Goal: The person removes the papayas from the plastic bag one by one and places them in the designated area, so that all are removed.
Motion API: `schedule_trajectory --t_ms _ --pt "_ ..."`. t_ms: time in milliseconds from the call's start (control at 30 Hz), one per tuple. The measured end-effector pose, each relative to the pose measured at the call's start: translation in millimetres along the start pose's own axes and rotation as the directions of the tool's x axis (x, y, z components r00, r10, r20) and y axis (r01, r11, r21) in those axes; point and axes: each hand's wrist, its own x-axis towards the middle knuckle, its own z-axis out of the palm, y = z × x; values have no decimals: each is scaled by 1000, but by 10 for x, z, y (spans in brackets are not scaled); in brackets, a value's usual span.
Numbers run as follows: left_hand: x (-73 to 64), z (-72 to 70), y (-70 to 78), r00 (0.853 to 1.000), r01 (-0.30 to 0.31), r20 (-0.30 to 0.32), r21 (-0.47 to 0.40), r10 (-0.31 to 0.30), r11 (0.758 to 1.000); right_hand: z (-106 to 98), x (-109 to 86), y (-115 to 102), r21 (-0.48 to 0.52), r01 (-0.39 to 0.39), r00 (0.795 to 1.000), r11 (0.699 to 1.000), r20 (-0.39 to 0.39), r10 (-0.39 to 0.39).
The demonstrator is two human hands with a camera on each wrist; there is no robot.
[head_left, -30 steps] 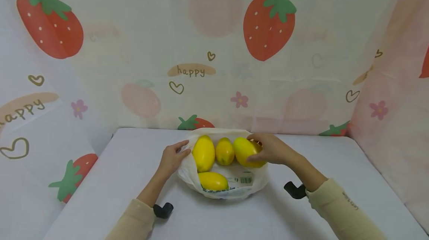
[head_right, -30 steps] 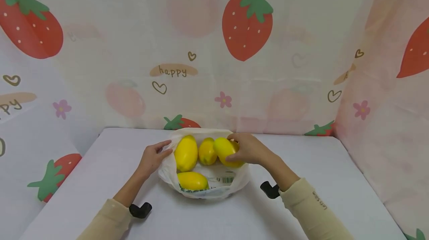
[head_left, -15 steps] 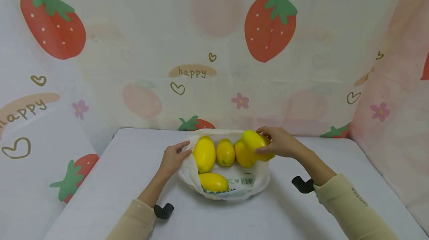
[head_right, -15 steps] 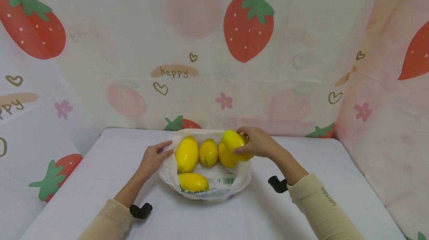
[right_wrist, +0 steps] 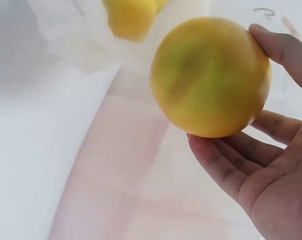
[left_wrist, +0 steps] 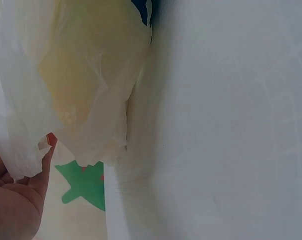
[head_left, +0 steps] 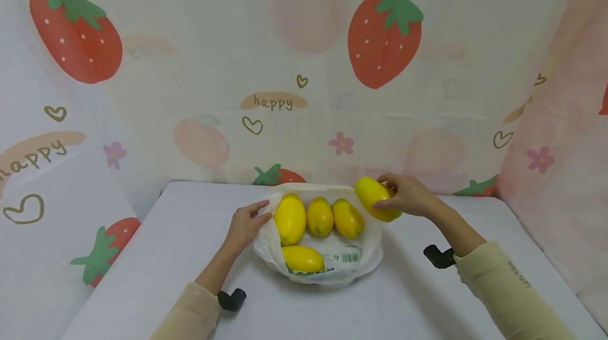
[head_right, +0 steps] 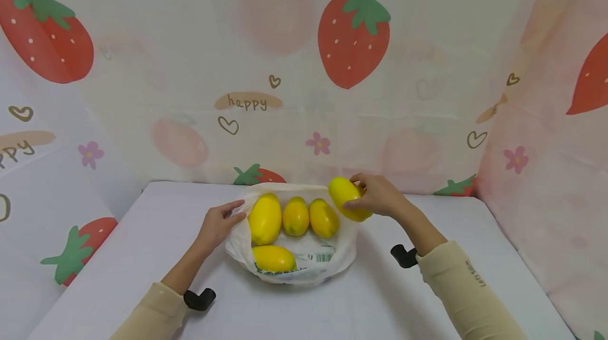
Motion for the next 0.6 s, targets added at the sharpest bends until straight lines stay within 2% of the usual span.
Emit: schedule_trajectory --t_ms 267,600 --pt "12 5 -5 1000 10 9 -15 -10 1000 -76 14 89 -9 -51 999 999 -1 51" --pt "36 7 -20 1000 7 11 -2 -7 1000 -143 65 212 -4 -104 993 995 -51 103"
